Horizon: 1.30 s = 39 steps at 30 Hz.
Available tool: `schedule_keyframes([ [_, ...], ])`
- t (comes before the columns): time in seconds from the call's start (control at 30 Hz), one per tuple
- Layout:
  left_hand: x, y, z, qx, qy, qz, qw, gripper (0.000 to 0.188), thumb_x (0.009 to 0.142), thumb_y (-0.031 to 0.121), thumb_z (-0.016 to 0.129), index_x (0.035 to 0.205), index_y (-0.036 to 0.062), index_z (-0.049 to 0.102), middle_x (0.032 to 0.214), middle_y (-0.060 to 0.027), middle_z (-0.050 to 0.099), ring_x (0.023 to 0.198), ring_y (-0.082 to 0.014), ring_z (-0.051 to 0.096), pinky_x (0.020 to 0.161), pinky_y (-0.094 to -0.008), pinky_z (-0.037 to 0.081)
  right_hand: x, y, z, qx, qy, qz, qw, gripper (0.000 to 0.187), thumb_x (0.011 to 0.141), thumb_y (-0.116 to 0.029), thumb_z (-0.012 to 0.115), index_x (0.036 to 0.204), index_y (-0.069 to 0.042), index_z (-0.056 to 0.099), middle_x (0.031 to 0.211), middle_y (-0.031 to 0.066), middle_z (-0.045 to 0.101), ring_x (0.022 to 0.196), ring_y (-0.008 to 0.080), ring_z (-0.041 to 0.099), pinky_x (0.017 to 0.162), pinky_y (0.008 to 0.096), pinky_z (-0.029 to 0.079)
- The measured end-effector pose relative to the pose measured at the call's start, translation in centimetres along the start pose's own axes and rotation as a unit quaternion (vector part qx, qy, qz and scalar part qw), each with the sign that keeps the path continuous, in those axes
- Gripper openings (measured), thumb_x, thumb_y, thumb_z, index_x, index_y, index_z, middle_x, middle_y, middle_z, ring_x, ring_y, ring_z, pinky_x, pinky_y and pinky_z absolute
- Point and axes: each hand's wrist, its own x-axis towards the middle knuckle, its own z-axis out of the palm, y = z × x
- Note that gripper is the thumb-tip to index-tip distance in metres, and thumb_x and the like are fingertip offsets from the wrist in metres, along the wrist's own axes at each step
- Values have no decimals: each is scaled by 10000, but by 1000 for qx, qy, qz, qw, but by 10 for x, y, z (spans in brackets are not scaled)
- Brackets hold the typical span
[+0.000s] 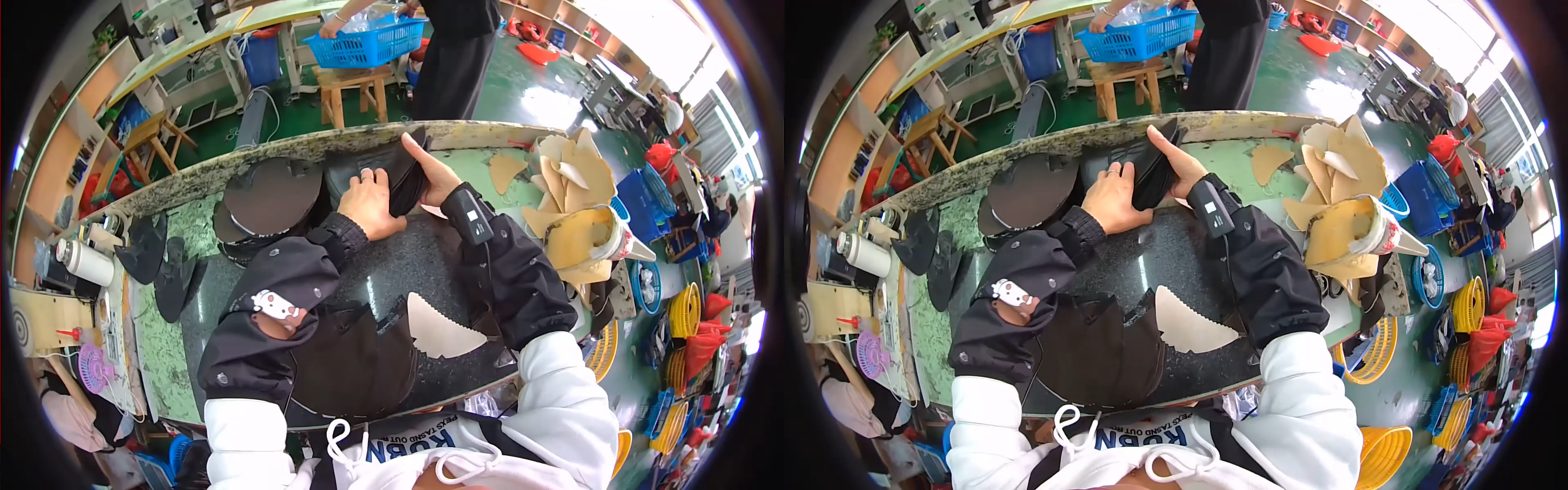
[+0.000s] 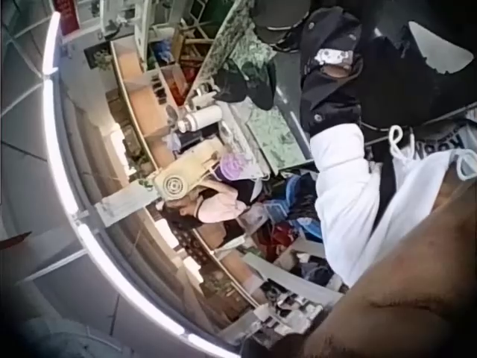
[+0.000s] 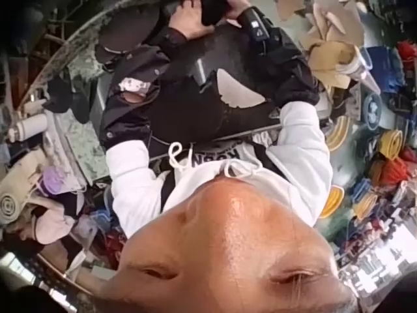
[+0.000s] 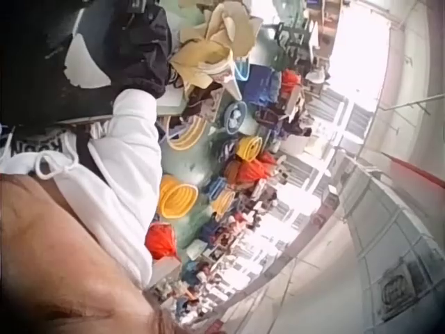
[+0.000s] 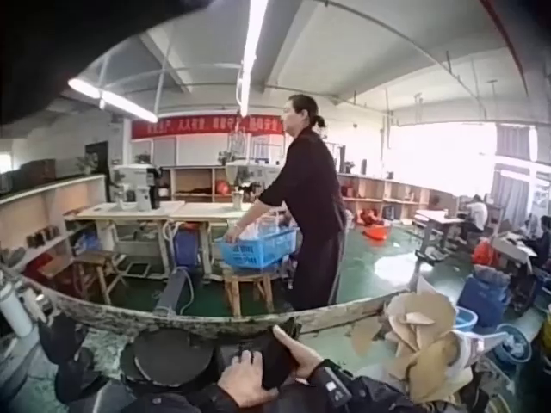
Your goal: The person aligns white fabric liners onto black material pieces by hand, presses them together, and stacks the assembled components. After applying adhesive from a bottle, they place the stack into a blue basket and sort through other material pieces in various baskets.
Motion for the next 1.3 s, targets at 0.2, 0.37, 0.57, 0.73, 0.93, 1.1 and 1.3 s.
schedule_keyframes([
  [0.2, 19, -33, 12, -271, 25, -120, 955, 427, 702, 340, 695, 854, -57, 657, 770, -190, 675, 781, -355, 656, 771, -394, 511, 50, 24, -87, -146, 114, -67, 980, 233, 748, -24, 690, 947, 83, 633, 882, 147, 675, 774, 264, 674, 739, 393, 563],
  [0.37, -10, -58, 6, -462, 38, -299, 834, 425, 801, 300, 667, 1089, -10, 622, 999, -140, 668, 1010, -282, 623, 874, -359, 465, 12, 38, -39, -60, 22, -173, 983, 329, 737, -20, 693, 1047, 46, 604, 1015, 152, 656, 897, 249, 652, 816, 368, 537],
  [0.57, -28, -11, -35, -737, -20, -168, 655, 584, 853, 198, 689, 1354, 66, 419, 1279, -48, 518, 1203, -218, 470, 1004, -350, 370, -121, 10, -26, -92, -95, -266, 955, 468, 704, 1, 721, 1146, 16, 569, 1046, 80, 644, 976, 183, 610, 863, 335, 488],
  [0.73, -62, -40, -5, -764, -160, -136, 611, 565, 909, 273, 619, 1392, 150, 353, 1270, -4, 529, 1172, -183, 492, 972, -340, 394, -156, 54, 1, -474, -91, -288, 827, 521, 712, -21, 695, 1205, 28, 532, 1108, 91, 620, 1058, 197, 577, 939, 336, 433],
  [0.93, -72, -16, -64, -793, -147, -134, 576, 600, 895, 315, 636, 1390, 90, 383, 1358, -31, 485, 1254, -189, 442, 1043, -352, 351, -175, 53, 40, -241, -82, -319, 913, 530, 686, -45, 699, 1189, 15, 545, 1097, 75, 615, 1020, 197, 583, 916, 324, 442],
  [1.1, -144, -4, -153, -807, -139, -160, 551, 669, 811, 295, 741, 1353, 65, 423, 1256, -39, 546, 1163, -182, 509, 989, -348, 407, -216, 67, 98, -245, -107, -250, 931, 528, 702, -86, 678, 1204, 1, 541, 1103, 91, 609, 1007, 208, 585, 902, 331, 450],
  [1.3, -305, 36, -180, -809, 256, -164, 503, 851, 727, 54, 759, 1430, 70, 281, 1285, -51, 513, 1192, -182, 478, 1007, -358, 396, -257, 164, 89, -125, -247, -271, 922, 520, 961, -312, 476, 1372, -7, 383, 1335, 146, 495, 1220, 277, 492, 1032, 394, 393],
])
